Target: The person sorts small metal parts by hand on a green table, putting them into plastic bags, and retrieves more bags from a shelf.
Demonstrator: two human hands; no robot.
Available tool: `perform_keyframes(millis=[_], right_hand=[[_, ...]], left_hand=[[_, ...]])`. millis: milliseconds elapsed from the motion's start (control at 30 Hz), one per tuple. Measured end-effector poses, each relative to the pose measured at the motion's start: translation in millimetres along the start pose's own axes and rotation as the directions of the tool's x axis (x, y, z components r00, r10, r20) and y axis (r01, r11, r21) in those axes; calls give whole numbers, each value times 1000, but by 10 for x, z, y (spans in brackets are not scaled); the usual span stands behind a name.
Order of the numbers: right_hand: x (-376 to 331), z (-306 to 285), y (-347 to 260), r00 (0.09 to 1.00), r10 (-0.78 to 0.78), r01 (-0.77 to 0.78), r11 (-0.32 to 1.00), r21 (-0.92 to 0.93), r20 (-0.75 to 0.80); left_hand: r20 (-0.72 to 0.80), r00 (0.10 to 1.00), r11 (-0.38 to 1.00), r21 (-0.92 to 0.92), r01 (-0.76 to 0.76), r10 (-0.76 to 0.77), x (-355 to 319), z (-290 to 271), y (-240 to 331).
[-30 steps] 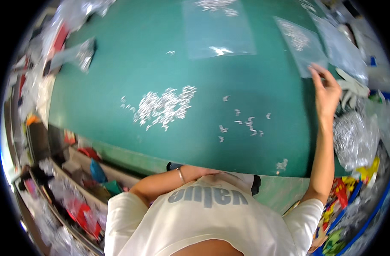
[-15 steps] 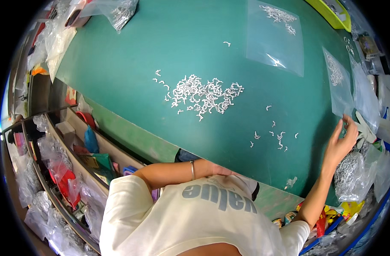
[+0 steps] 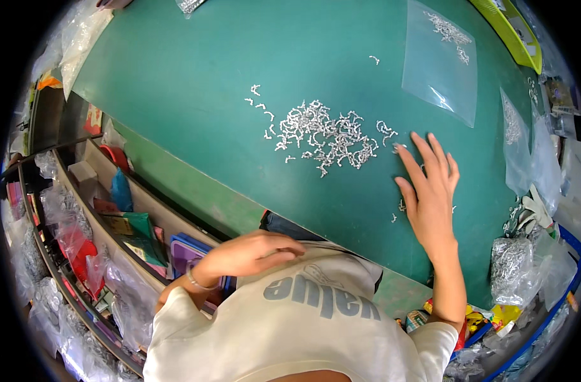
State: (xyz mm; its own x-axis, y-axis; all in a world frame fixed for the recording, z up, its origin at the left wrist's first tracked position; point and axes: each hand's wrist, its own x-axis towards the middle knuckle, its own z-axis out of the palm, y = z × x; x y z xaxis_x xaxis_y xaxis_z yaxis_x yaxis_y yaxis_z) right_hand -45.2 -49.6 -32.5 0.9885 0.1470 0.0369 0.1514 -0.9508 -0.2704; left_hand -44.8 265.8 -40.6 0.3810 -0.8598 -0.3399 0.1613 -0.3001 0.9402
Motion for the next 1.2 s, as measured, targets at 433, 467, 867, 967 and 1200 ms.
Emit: perform_keyframes(millis=[433, 467, 867, 967, 1200], right_hand=[[330, 280, -171, 964, 16, 43, 976, 212, -267], [328, 278, -169, 964, 22, 42, 972, 233, -265], [81, -12, -405, 963, 73, 80, 840, 537, -259], [43, -28, -444, 973, 55, 77, 835, 545, -223], [186, 86, -210, 961, 99, -21, 957, 288, -259]], left_hand=[[-409, 910, 939, -282, -199, 70, 433, 56, 234], [-400, 914, 943, -272, -194, 73, 451, 59, 240], [-598, 790, 890, -274, -363, 138, 867, 216, 299], [-634, 735, 934, -54, -353, 241, 924, 193, 285], [-608, 689, 886, 451, -109, 394, 894, 126, 239]])
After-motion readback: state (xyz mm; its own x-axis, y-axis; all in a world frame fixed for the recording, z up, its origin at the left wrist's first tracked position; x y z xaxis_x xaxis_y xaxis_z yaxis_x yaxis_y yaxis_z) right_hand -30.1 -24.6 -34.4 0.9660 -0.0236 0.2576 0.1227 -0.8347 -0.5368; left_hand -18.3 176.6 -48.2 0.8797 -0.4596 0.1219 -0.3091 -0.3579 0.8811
